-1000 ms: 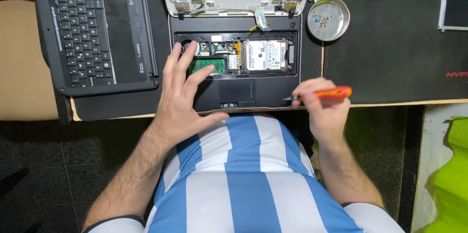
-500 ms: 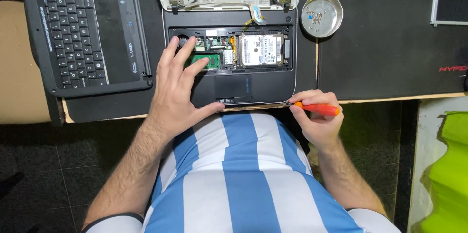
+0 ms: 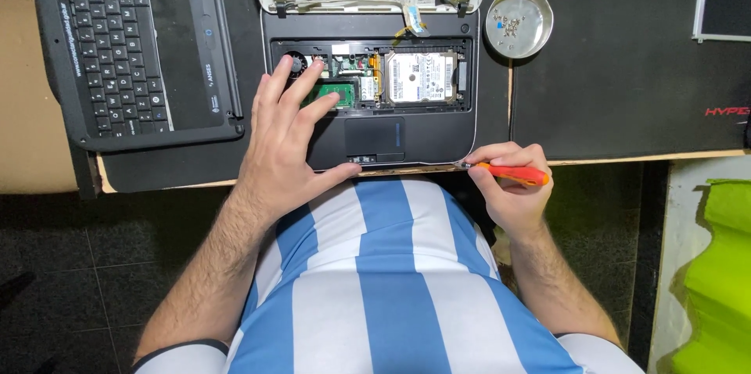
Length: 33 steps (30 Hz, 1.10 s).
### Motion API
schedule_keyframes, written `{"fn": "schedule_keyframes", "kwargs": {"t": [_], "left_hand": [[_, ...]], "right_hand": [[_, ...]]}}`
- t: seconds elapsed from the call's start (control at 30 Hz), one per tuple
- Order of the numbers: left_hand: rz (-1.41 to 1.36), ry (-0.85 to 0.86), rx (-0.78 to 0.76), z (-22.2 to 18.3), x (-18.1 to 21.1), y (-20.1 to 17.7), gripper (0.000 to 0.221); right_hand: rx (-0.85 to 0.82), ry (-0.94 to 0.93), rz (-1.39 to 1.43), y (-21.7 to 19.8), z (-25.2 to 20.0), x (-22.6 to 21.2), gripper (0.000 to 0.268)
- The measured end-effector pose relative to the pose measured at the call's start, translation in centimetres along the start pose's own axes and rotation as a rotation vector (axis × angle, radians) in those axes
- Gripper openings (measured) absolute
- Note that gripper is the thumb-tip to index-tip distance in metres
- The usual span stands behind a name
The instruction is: Removing screws from a laptop's internal components and extracting the hard drive.
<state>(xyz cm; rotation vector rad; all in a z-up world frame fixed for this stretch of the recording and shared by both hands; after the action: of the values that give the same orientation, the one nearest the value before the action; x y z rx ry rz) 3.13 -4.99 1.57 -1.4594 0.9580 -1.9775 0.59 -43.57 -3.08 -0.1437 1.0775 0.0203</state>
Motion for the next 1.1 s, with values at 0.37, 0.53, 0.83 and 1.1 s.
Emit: {"fn": "schedule_keyframes", "kwargs": {"t": [0.37, 0.53, 0.83, 1.1], "left_hand": [[-0.007, -0.005, -0.003, 0.1, 0.1, -0.1, 0.103], [-0.002, -0.006, 0.007, 0.1, 0.1, -0.1, 0.101], [0.004, 0.005, -0.001, 0.1, 0.1, -0.1, 0.101], [0.006, 0.024, 0.009, 0.0, 0.1, 0.0, 0.107]], "right_hand": [[-0.039, -0.039, 0.024, -0.6, 0.0, 0.6, 0.035], [-0.057, -0.046, 0.002, -0.7, 0.3, 0.2, 0.038], [-0.372, -0.024, -0.434, 0.5, 4.0, -5.0, 0.039], [-0.477, -0.373, -0.400, 0.5, 3.6, -4.5, 0.043]]}}
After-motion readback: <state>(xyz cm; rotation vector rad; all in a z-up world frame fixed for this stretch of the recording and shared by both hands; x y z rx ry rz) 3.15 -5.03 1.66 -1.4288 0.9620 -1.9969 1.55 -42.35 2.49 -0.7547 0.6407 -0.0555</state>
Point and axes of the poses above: each hand's wrist, its own z-axis towards the middle knuckle, its own y-axis out of the palm, x = y × z, the point moved 3 cm from there along z, towards the middle knuckle, and after that the axes turned 9 degrees about -y, right-handed, at the moved point
